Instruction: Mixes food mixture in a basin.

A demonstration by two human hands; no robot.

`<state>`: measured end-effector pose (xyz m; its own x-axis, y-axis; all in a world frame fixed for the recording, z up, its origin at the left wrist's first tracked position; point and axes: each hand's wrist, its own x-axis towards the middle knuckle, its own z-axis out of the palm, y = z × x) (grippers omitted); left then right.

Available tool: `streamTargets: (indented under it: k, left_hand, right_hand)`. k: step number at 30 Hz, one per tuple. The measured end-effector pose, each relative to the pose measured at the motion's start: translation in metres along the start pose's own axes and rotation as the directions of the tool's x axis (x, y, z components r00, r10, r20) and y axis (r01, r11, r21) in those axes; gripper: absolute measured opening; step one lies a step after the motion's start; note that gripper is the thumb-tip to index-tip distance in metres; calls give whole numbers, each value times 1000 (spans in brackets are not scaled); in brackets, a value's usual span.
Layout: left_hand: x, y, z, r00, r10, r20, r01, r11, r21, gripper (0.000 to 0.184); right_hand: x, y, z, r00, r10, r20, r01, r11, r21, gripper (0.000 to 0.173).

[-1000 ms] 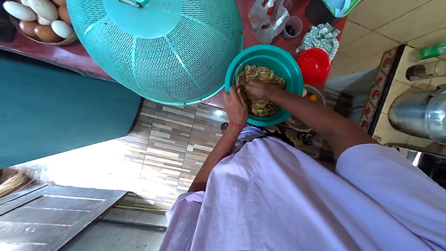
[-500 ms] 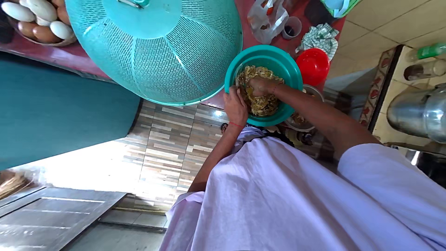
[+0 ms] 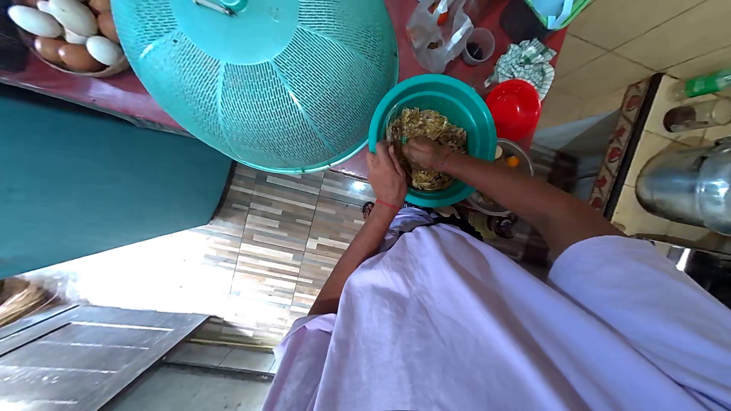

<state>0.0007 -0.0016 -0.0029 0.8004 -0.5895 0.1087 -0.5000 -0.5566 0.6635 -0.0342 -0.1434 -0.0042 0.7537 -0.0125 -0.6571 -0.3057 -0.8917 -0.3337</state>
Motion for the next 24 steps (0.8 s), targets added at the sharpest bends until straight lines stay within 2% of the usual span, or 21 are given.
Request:
streamTargets:
  k: [13,16,18,21,24]
  left_hand:
    - [0,2,-2,1000,-12,23,11,1000,7,29]
    - [1,4,-6,996,-45,74,45,999,3,31]
    - [2,3,-5,997,-40,69,39,999,6,31]
    - [1,2,-4,998,-29,50,29,1000,1,31]
    - [0,1,-2,999,-25,38,25,1000,-6,31]
  right_hand:
    - [8,-2,6,1000,-5,-4,5,990,-141,19]
    - [7,-1,3,1000,21,-12,-22,995,-98,20]
    - [8,4,2,999,28,-28,-28,999,-20,21]
    - [6,13,-8,998,63,22,-65,988,141,26]
    - [5,23,-9,998,69,15,-70,976,207,30]
